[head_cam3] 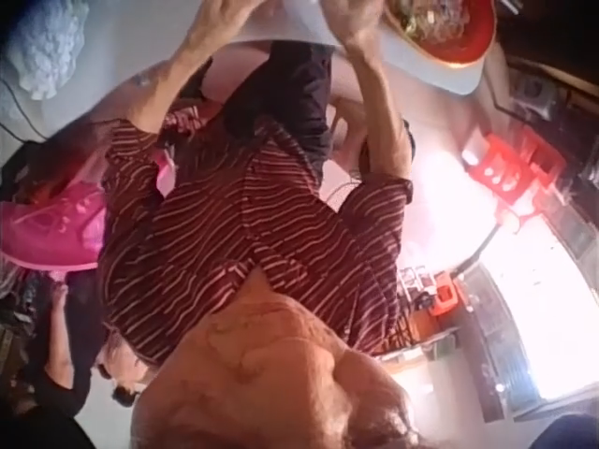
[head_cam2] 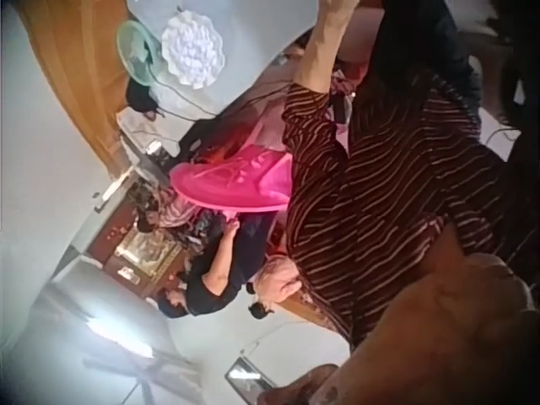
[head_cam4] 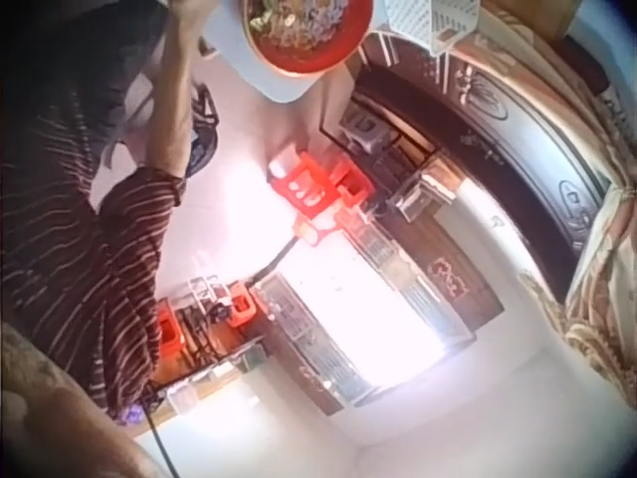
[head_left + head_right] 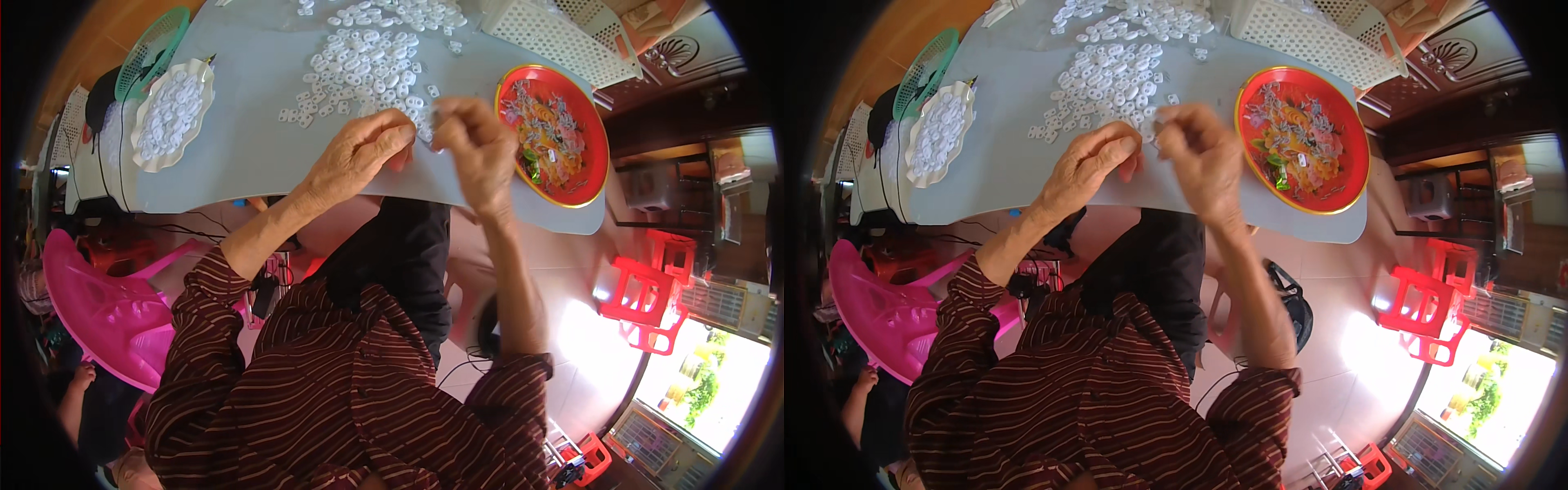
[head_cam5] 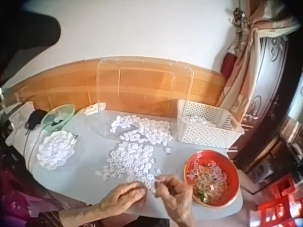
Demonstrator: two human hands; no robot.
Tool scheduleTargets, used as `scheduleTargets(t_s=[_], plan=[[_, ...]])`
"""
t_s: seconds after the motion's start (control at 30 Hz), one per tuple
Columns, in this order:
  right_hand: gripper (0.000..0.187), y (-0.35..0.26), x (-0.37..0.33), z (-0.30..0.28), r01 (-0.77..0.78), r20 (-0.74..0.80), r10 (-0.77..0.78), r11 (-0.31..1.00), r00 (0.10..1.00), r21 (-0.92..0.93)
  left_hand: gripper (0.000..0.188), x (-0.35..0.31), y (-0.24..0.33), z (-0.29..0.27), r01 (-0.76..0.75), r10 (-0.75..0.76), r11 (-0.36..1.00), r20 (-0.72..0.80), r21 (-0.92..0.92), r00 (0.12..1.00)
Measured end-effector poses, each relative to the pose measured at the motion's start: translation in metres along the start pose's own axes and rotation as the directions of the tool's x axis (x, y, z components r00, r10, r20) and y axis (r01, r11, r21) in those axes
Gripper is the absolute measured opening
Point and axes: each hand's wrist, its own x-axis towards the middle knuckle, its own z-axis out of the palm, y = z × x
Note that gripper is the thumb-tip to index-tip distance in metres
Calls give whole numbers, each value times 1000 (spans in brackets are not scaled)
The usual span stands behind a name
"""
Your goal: Manually assembling small white plastic components at a workshop table.
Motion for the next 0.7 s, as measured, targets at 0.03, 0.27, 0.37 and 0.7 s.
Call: scheduleTargets(t_s=[0.03,0.27,0.37,0.7], plan=[[9,-1,18,-14,74,-48,-76,996,996,-44,33,2,1,2,28,-28,997,0,-68,1000],[20,-41,158,-140,222,-372,-300,945,878,-239,29,-7,-12,10,-49,41,994,-79,-96,996],[21,-45,162,-145,-23,-246,-466,434,850,-901,28,-9,-13,9,-26,17,993,-79,-118,997],[15,-23,96,-46,345,326,145,-138,934,-928,26,-10,-9,7,14,-17,998,-50,-68,999]])
